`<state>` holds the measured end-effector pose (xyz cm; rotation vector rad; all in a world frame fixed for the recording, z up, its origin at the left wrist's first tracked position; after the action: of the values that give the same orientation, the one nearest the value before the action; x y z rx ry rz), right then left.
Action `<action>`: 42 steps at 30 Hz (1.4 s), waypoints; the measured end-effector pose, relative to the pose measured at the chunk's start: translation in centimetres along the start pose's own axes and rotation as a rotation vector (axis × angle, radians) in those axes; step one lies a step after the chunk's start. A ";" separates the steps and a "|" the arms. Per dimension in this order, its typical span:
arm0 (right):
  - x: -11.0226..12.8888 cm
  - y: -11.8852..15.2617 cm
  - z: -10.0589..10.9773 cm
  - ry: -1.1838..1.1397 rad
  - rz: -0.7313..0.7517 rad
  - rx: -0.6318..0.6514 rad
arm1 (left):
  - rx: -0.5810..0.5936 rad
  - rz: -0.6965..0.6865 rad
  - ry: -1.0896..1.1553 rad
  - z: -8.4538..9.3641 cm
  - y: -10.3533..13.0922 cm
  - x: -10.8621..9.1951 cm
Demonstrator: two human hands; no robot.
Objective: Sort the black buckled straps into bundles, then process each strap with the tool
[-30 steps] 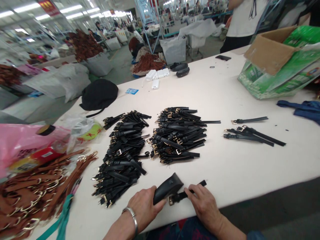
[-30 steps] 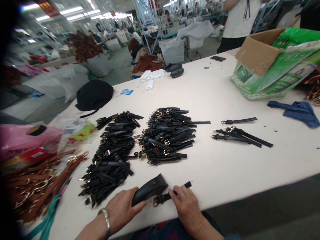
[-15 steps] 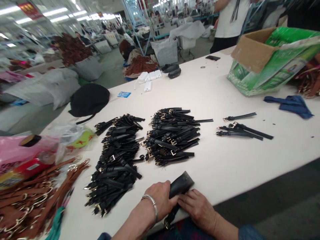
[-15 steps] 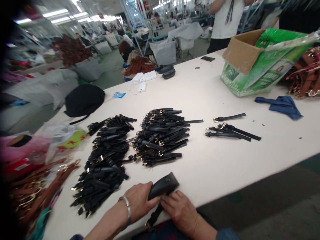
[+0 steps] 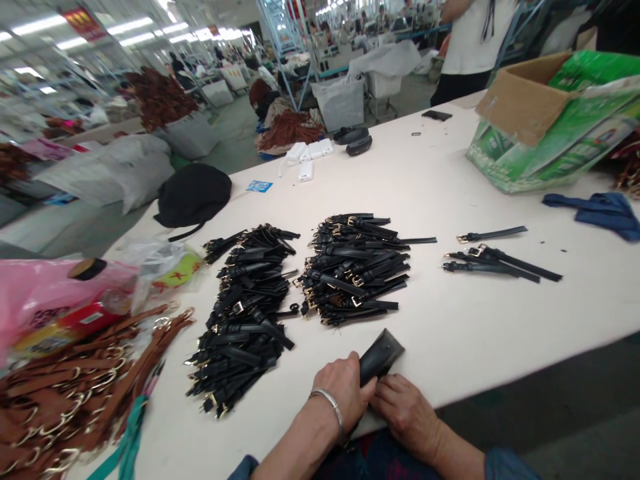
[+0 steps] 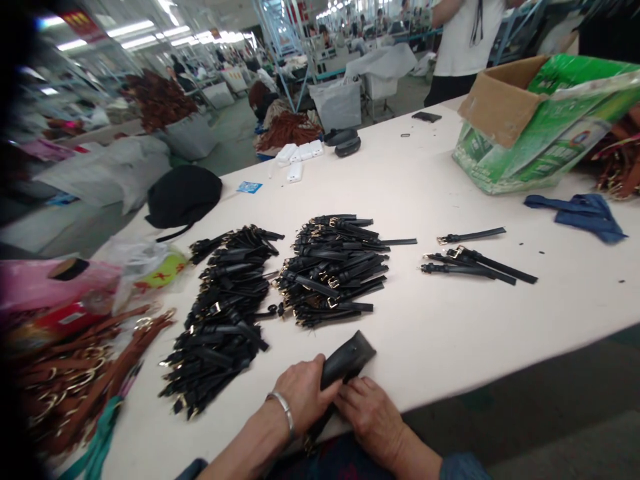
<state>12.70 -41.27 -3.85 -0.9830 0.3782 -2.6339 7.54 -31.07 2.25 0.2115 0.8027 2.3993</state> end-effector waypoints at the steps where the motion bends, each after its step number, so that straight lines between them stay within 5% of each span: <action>1: 0.1 0.0 0.1 0.010 0.007 0.005 | -0.003 -0.003 0.006 0.0 0.0 0.3; 8: 0.4 -0.1 0.7 0.039 -0.003 0.051 | -0.032 0.081 0.049 0.4 1.8 4.1; 17: 0.5 -0.5 0.5 0.029 -0.049 0.048 | -0.013 0.010 0.039 -0.6 1.1 1.0; 24: 0.2 -1.3 1.0 0.115 -0.230 0.044 | -0.077 0.105 0.138 -0.7 2.9 5.4; 28: -3.0 -1.5 4.5 0.149 -0.294 -0.012 | -0.123 0.172 0.217 -0.8 4.9 8.7; 37: -19.7 1.2 19.8 0.452 -0.501 -0.199 | -0.108 0.278 0.295 -3.1 7.7 12.2; 40: -19.5 0.4 22.0 0.689 -0.547 -0.403 | -0.105 0.294 0.308 -3.6 8.2 12.6; 42: -16.8 -1.9 19.7 0.646 -0.427 -0.437 | -0.105 0.307 0.307 -3.8 8.5 12.8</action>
<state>37.53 -36.05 1.30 -0.2887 1.0205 -3.3097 -8.25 -30.92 3.74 -0.0855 0.8236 2.8010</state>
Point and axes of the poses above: each hand's wrist, its own y-axis away from the middle knuckle, its own z-axis out of the back of the hand, x = y × z, the point moved 7 cm from there along -y, towards the middle knuckle, and after that the axes turned 5 degrees about -y, right-handed, at the moved point
